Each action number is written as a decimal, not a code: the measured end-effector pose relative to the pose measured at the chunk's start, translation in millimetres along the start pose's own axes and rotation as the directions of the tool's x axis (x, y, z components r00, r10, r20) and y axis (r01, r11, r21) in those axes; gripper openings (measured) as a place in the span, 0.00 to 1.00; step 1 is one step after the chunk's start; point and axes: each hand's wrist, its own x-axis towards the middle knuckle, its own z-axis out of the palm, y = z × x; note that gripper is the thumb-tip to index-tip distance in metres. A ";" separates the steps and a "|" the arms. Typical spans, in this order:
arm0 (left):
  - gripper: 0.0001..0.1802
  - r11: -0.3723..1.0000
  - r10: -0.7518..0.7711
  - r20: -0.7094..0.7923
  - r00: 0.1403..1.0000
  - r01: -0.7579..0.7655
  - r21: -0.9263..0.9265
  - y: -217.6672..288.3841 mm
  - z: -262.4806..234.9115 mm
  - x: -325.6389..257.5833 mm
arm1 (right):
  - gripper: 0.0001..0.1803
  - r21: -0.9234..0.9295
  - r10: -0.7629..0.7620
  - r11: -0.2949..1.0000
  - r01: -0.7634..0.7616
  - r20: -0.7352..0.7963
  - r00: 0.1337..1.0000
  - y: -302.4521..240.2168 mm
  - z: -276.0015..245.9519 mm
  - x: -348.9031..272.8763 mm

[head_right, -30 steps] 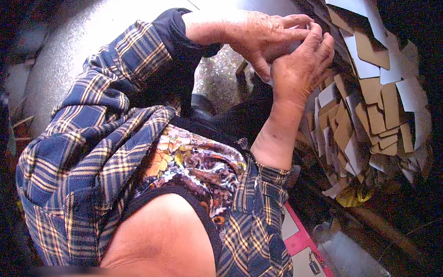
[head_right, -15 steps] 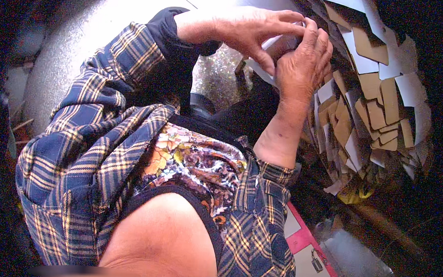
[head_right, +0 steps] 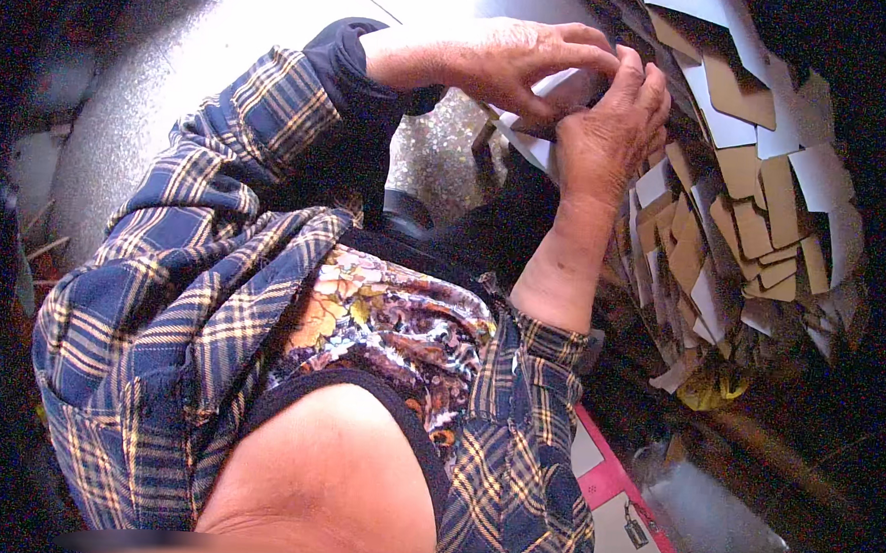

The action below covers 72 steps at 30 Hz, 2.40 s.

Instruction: Folding flat cardboard templates into small 3D boxes for packaging.

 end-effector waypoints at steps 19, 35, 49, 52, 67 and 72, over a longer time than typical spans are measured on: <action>0.13 0.734 0.042 0.565 0.824 -0.409 0.542 12.0 -12.7 38.4 | 0.24 0.094 -0.104 0.990 0.102 0.020 0.994 23.3 14.1 2.3; 0.14 0.782 -0.143 0.736 0.661 -0.380 0.494 2.9 -22.4 51.7 | 0.26 0.088 0.059 0.994 -0.063 0.054 0.997 6.9 26.7 -2.8; 0.19 0.724 0.009 0.777 0.630 -0.540 0.429 -28.4 -19.6 60.3 | 0.28 0.205 0.147 0.967 -0.149 0.026 0.989 14.3 38.5 1.3; 0.20 0.813 -0.165 0.806 0.568 -0.385 0.437 5.1 -25.0 75.1 | 0.21 0.194 0.138 0.972 -0.129 -0.032 0.990 16.3 33.8 -4.1; 0.26 0.937 0.306 0.721 0.622 -0.332 -0.112 -36.9 -38.9 57.1 | 0.21 0.181 0.205 0.963 -0.200 -0.007 0.979 8.0 28.6 0.3; 0.30 0.967 0.169 0.741 0.650 -0.255 0.002 -27.1 -46.3 51.8 | 0.22 0.164 0.079 0.984 -0.073 -0.034 0.996 18.9 29.7 -3.0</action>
